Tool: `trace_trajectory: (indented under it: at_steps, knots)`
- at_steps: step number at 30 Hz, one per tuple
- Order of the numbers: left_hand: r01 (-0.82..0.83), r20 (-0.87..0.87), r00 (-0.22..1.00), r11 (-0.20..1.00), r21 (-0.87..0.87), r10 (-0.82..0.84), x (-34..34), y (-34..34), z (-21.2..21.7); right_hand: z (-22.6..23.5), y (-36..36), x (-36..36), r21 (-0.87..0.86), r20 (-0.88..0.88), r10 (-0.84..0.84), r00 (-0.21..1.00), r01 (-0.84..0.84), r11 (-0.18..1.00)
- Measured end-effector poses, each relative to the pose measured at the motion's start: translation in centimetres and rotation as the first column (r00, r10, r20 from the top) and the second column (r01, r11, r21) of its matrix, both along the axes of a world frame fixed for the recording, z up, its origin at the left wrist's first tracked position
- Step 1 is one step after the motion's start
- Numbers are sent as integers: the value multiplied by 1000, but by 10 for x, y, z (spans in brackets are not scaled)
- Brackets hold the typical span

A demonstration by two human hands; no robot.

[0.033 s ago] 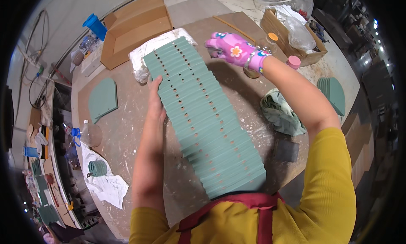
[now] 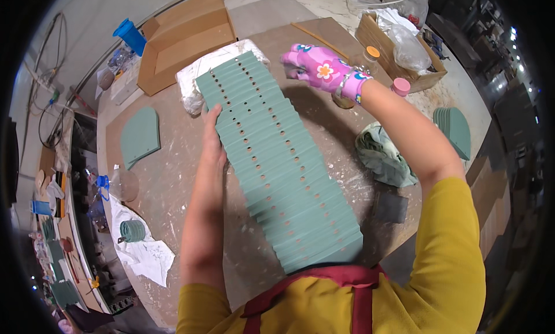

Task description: The person wipes a stack of green wooden slats using a cloth, occasionally applies liquid from a bottle to the cloth, and handles the slats to clean their edges.

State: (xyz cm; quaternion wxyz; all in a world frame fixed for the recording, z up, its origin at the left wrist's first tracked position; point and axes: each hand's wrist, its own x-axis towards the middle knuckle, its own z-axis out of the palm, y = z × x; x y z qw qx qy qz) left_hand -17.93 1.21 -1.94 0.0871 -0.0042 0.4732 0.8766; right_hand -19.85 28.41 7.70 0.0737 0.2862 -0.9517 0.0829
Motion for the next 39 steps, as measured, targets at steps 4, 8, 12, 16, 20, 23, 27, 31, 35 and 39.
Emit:
trace_trajectory:
  at_steps: [4,8,12,16,20,23,27,31,35,39]
  knots:
    - [32,-42,999,999,-18,-33,-1,-5,-3,13,-35,14,-260,-187,8,982,-58,964]
    - [52,-42,998,999,-7,-52,-5,-5,-6,-4,-14,5,-59,-109,8,994,-14,998]
    - [22,-21,1000,1000,-10,-23,-7,-2,-13,5,-3,12,-119,-70,-77,995,68,990]
    - [57,-76,996,998,22,-55,-4,-8,-4,3,-42,9,-132,-69,27,997,-36,991]
    - [79,-15,997,996,-43,-80,-7,-18,-21,-6,-1,10,-55,-164,-67,984,58,997]
    - [84,-31,996,992,-95,-88,13,-31,-8,0,19,41,-519,90,-273,958,279,808]
    - [-94,45,993,964,-251,109,70,-56,-5,-19,45,79,-795,397,-126,909,410,448]
    - [-64,-44,998,867,-495,49,159,-67,1,-40,37,133,-799,590,-14,807,586,138]
    - [44,83,997,838,-543,1,247,-72,-4,-52,41,181,-750,646,114,754,656,-88]
    - [82,-17,994,839,-538,-108,307,-84,-43,-73,54,218,-767,534,311,786,605,-214]
